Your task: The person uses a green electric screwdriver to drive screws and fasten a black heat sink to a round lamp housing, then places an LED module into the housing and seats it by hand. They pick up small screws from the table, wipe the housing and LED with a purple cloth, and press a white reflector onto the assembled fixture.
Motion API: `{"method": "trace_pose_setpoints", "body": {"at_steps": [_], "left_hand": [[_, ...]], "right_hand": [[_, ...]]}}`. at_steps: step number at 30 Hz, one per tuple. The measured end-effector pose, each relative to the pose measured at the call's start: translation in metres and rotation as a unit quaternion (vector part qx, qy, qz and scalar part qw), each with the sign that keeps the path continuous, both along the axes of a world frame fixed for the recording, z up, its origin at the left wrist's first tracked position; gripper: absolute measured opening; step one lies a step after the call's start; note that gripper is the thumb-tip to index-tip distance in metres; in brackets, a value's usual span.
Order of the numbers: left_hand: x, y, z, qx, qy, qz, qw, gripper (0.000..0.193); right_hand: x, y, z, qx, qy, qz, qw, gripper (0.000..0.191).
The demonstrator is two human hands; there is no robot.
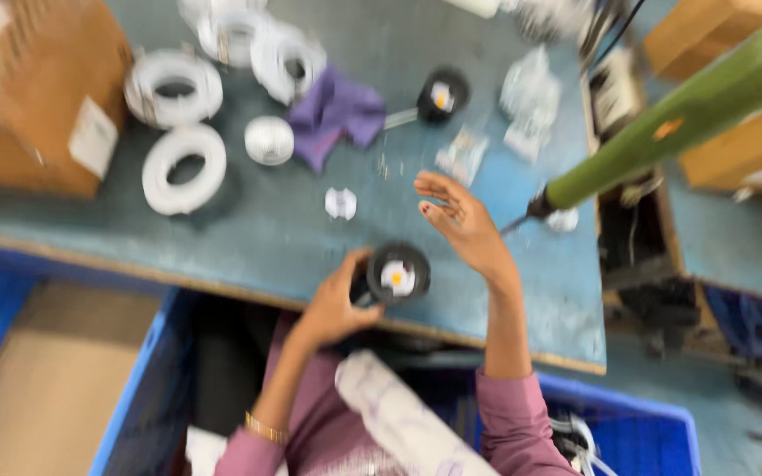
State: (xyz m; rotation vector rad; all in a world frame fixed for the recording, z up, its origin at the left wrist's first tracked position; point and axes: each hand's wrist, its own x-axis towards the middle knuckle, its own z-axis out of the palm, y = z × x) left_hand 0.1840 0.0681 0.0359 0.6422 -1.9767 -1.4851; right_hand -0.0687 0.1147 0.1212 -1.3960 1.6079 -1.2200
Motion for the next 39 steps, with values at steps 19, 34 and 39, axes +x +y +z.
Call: {"method": "trace_pose_setpoints", "body": {"at_steps": [19,34,39], "left_hand": [[-0.018,0.0,0.08,-0.33,-0.145,-0.013,0.933,0.022],[-0.045,0.0,0.078,-0.512,-0.25,-0.037,0.821,0.015],[-0.044,0.007,0.08,-0.518,-0.235,-0.022,0.822,0.012]], "right_hand": [[0.053,0.085,-0.076,-0.008,0.204,-0.043,0.978,0.083],[0.055,0.084,-0.065,0.007,0.188,-0.038,0.981,0.08],[0.055,0.085,-0.069,0.029,0.182,-0.048,0.982,0.084]]}}
